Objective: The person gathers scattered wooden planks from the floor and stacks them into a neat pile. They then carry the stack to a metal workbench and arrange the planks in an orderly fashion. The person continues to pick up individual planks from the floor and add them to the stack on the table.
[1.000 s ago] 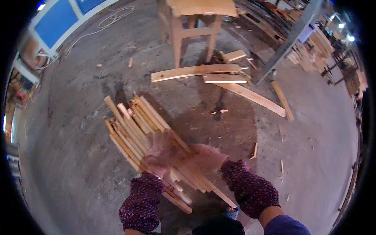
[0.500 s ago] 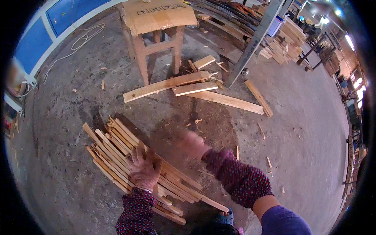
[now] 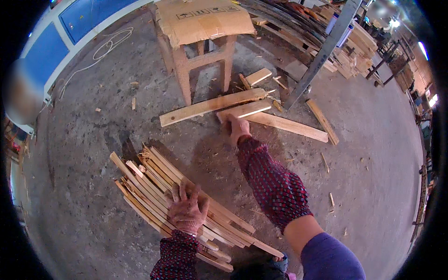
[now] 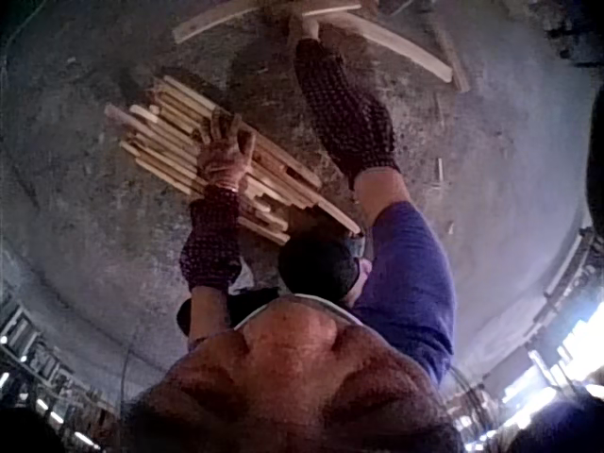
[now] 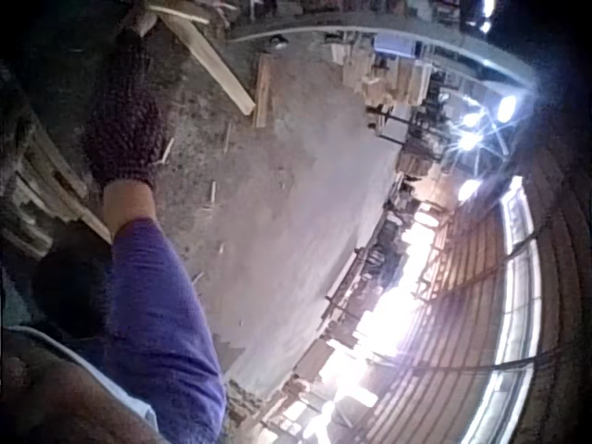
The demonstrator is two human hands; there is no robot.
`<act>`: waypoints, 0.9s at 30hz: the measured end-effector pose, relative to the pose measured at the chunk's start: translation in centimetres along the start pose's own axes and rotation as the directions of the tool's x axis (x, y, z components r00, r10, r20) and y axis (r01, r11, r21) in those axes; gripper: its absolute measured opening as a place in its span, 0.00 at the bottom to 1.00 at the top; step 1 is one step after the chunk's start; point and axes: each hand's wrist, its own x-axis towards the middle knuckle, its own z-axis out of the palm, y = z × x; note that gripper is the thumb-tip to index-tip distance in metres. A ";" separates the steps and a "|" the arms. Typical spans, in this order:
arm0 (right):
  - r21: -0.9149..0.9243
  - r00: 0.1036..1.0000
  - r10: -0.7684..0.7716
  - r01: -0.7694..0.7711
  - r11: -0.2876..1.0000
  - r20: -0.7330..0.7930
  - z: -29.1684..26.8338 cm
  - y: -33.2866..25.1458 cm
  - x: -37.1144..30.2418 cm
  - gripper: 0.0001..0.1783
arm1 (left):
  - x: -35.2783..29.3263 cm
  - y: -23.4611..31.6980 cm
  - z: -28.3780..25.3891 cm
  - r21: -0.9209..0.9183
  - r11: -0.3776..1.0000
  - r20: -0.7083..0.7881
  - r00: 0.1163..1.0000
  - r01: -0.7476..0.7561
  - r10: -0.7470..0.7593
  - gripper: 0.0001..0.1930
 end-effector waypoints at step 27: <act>-0.620 0.901 0.169 0.128 0.774 0.398 -13.8 -1.7 -6.7 0.27 | -0.5 -1.0 1.1 -0.005 0.999 0.028 0.999 0.045 -0.044 0.31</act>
